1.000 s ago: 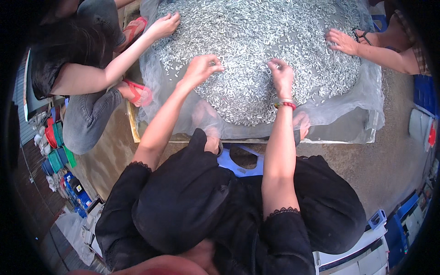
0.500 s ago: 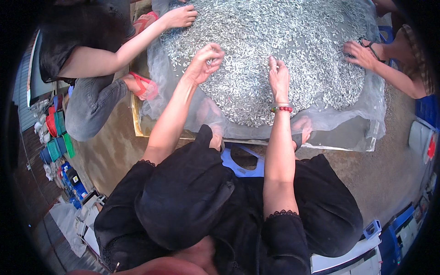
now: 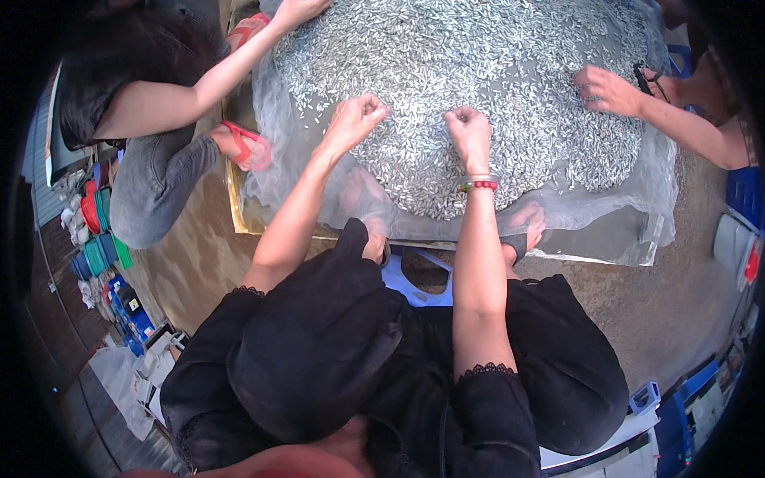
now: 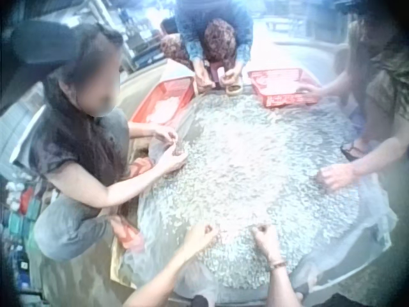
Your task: The person sits at a table covered with a large pile of small silver fish and uses both hands to pick, separate, and sort the fish. They repeatedly lift handfuls, sift through them, and place selected fish into red baskets while others work alongside.
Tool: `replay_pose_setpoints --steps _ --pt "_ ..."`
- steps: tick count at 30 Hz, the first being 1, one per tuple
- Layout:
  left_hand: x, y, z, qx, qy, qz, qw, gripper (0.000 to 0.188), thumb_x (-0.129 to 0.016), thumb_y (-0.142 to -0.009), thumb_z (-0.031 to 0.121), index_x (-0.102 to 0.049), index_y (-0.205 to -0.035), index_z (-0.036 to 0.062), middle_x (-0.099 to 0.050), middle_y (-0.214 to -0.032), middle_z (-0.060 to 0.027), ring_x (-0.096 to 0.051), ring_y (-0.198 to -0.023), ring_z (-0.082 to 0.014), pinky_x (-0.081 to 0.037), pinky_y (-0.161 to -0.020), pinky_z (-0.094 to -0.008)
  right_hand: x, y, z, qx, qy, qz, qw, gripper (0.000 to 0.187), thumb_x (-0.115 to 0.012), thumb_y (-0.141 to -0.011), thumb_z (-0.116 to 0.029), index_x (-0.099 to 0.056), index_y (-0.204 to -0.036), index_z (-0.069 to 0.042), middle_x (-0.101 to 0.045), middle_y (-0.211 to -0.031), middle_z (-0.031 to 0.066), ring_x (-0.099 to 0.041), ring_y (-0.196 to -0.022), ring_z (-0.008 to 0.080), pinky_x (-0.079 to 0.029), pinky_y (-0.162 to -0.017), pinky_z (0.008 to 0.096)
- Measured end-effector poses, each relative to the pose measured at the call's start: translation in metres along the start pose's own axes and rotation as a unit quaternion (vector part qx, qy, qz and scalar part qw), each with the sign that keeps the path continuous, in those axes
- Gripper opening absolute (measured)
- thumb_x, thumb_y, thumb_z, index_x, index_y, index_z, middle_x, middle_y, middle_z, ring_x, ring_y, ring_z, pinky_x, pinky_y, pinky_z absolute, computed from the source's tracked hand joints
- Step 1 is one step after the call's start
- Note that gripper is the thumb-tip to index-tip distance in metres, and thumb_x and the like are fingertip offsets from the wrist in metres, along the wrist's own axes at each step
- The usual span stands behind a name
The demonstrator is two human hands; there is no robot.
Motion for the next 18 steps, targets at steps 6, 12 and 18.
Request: replay_pose_setpoints --steps 6,12,18 --pt "-0.036 -0.003 0.002 -0.110 -0.247 -0.003 0.963 0.027 -0.065 -0.078 0.027 -0.064 -0.084 0.0009 -0.064 -0.078 -0.0176 -0.063 -0.078 -0.0319 -0.048 -0.069 -0.0396 0.019 0.009 -0.036 -0.073 -0.512 -0.113 0.849 0.012 -0.056 -0.078 -0.013 -0.053 -0.069 -0.007 -0.042 -0.058 -0.0028 -0.039 -0.048 0.0090 -0.027 -0.044 0.0203" --pt "0.012 0.008 0.027 -0.106 0.076 -0.051 0.990 0.021 -0.065 -0.078 0.023 -0.063 -0.082 0.0019 -0.059 -0.070 -0.0047 -0.056 -0.062 -0.0171 -0.045 -0.059 -0.0333 0.049 0.023 -0.069 0.044 -0.717 -0.267 0.643 0.011 -0.049 -0.079 -0.012 -0.049 -0.081 -0.001 -0.050 -0.088 0.0172 -0.050 -0.069 0.0216 -0.038 -0.041 0.0199" --pt "0.032 0.028 0.037 -0.106 0.632 -0.232 0.731 0.012 -0.045 -0.078 0.010 -0.049 -0.082 -0.0009 -0.044 -0.075 -0.0068 -0.042 -0.062 -0.0110 -0.031 -0.038 -0.0184 -0.002 0.008 -0.030 -0.055 -0.323 -0.215 0.920 0.020 -0.057 -0.084 -0.020 -0.060 -0.096 -0.005 -0.061 -0.074 0.0038 -0.057 -0.066 0.0172 -0.044 -0.052 0.0261"
Point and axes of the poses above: each hand's wrist, its own y-axis away from the middle knuckle, its own x-axis out of the back of the hand, z = x × y, the point moved 4 cm from there along -y, towards the middle knuckle
